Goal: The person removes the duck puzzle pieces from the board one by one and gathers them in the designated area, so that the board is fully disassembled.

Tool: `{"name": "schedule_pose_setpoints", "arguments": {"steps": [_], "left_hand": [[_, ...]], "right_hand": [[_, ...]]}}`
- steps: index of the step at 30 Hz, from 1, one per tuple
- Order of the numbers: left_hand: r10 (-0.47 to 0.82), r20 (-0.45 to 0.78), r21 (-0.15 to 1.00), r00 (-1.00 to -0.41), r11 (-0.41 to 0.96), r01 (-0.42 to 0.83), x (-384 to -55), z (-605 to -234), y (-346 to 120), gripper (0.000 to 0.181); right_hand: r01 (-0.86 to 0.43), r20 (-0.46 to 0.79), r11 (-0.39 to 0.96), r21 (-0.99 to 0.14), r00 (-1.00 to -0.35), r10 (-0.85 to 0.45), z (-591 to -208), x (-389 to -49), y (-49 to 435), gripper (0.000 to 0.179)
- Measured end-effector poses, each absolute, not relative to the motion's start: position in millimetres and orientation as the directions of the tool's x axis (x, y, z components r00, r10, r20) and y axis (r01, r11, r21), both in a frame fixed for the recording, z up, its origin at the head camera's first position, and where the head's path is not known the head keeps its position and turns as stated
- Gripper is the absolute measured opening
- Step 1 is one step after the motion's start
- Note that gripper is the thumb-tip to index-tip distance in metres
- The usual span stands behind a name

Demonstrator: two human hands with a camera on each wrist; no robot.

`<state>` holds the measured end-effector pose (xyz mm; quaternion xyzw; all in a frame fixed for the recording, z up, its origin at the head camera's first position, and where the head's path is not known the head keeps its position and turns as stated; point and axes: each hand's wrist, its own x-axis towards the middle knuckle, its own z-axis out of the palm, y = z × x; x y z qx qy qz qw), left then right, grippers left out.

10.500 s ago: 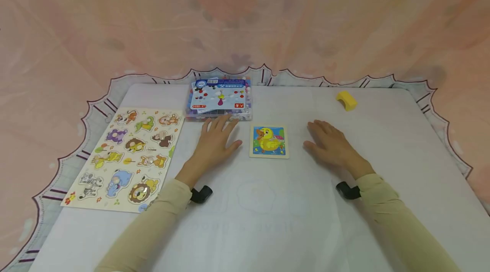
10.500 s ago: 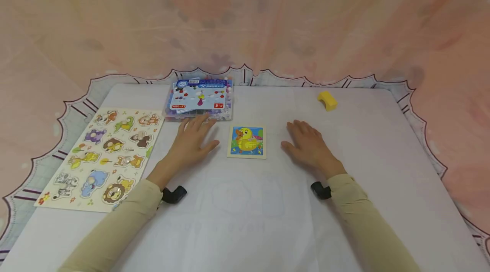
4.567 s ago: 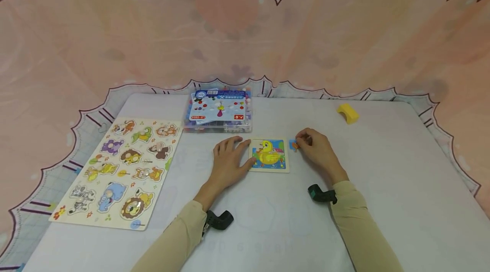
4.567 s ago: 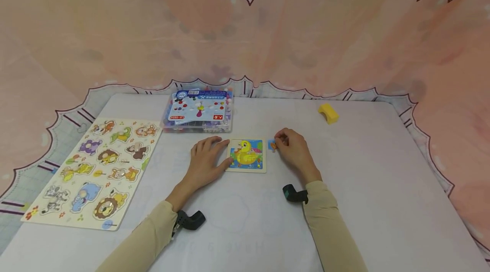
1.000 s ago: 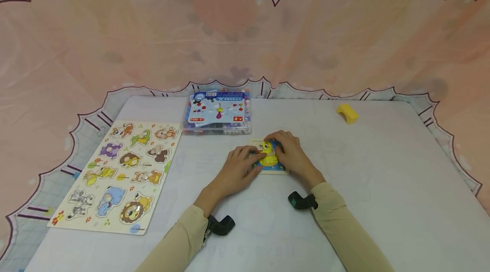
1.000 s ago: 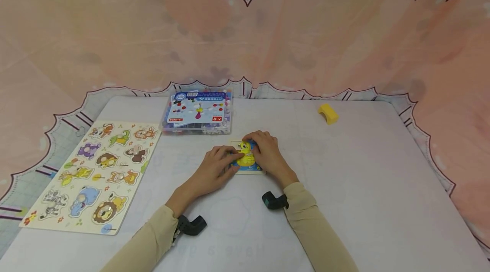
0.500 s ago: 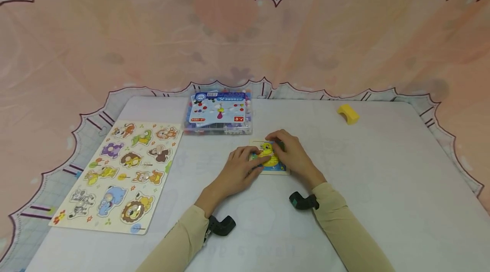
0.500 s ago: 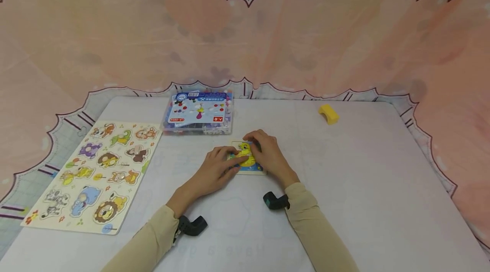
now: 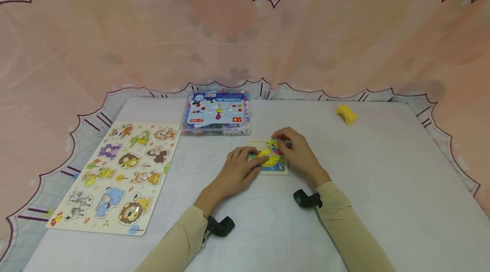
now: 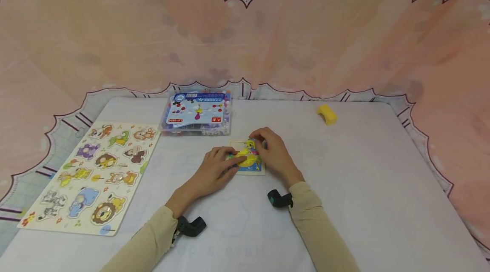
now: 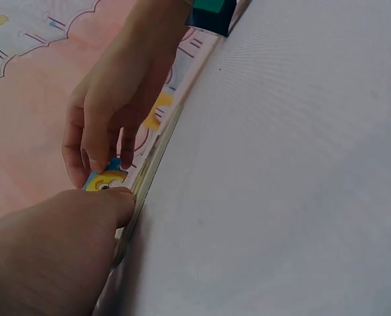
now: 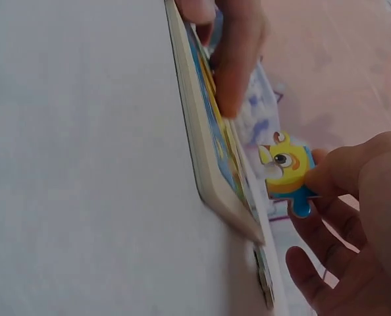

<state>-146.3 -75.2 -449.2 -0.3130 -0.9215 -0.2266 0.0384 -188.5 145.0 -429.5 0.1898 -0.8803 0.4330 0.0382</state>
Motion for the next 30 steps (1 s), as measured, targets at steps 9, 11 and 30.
{"name": "schedule_pose_setpoints", "arguments": {"steps": [9, 11, 30], "left_hand": [[0.557, 0.232, 0.394, -0.798, 0.696, 0.600, -147, -451, -76, 0.036], [0.559, 0.238, 0.392, -0.794, 0.693, 0.605, -148, -452, -76, 0.036], [0.561, 0.223, 0.399, -0.797, 0.694, 0.599, -147, -450, -76, 0.036]], "right_hand": [[-0.276, 0.147, 0.583, -0.764, -0.955, -0.258, -427, -192, 164, 0.017], [-0.256, 0.124, 0.589, -0.767, -0.959, -0.255, -426, -193, 167, 0.017], [-0.183, 0.016, 0.655, -0.733, -0.968, -0.252, -424, -197, 196, 0.019]]}}
